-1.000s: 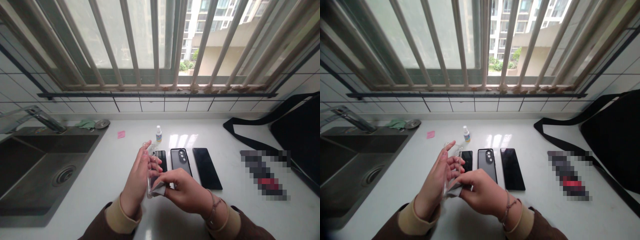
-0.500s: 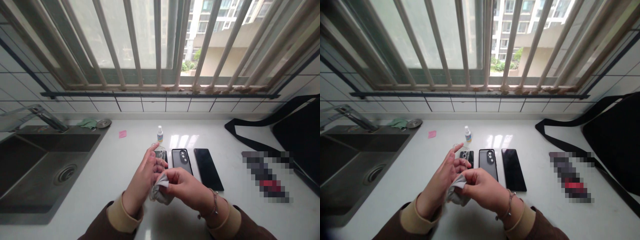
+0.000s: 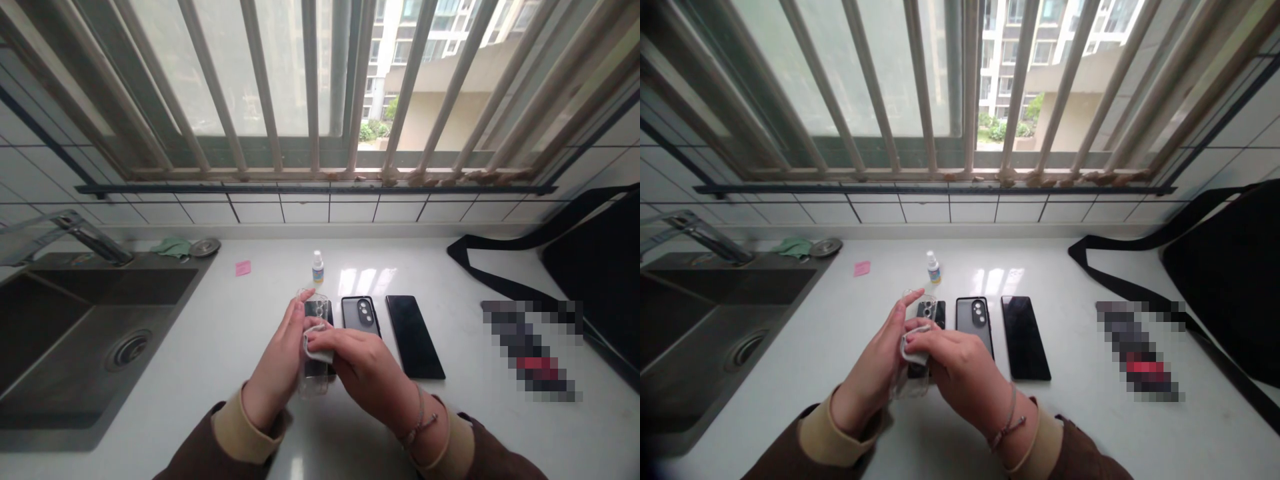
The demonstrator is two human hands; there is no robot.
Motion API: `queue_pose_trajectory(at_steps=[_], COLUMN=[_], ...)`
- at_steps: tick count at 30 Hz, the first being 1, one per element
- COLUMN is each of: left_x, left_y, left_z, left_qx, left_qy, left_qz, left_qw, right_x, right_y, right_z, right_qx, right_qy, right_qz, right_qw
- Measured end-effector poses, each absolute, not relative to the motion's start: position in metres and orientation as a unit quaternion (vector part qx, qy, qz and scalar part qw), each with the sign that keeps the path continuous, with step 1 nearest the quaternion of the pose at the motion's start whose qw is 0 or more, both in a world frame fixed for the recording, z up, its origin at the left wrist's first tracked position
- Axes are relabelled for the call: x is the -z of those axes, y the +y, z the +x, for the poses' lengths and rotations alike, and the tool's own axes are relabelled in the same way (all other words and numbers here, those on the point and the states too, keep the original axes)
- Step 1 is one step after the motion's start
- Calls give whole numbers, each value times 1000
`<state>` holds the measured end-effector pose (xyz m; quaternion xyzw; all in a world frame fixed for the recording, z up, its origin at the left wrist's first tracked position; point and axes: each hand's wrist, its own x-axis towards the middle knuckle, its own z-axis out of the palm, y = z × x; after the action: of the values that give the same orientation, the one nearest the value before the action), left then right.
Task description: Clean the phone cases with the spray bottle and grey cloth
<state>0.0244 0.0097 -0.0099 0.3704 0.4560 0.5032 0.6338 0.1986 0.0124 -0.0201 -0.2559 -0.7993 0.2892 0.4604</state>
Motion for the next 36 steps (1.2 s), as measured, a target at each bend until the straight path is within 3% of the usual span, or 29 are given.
queue_pose_trajectory(at_steps=[8, 11, 14, 17, 20, 23, 26, 36], left_x=[-4, -4, 0, 6, 10, 14, 19, 21], left_y=[14, 13, 13, 13, 12, 7, 3, -1], left_z=[27, 28, 28, 26, 27, 30, 32, 35], left_qx=[-543, -545, -522, -483, -456, -431, -406, -365], left_qy=[485, 465, 469, 486, 473, 446, 453, 476], left_qz=[300, 295, 305, 323, 329, 348, 379, 432], left_qw=[616, 633, 643, 653, 678, 703, 698, 673], right_x=[5, 6, 12, 17, 19, 19, 21, 24], right_y=[4, 6, 15, 26, 30, 23, 14, 19], right_z=[201, 198, 197, 202, 209, 208, 200, 203], right_qx=[-451, -580, -649, -599, -499, -348, -232, -110], right_qy=[-779, -659, -481, -360, -405, -600, -755, -835], right_qz=[-249, -297, -374, -435, -474, -468, -367, -336], right_qw=[358, 376, 456, 567, 602, 548, 491, 421])
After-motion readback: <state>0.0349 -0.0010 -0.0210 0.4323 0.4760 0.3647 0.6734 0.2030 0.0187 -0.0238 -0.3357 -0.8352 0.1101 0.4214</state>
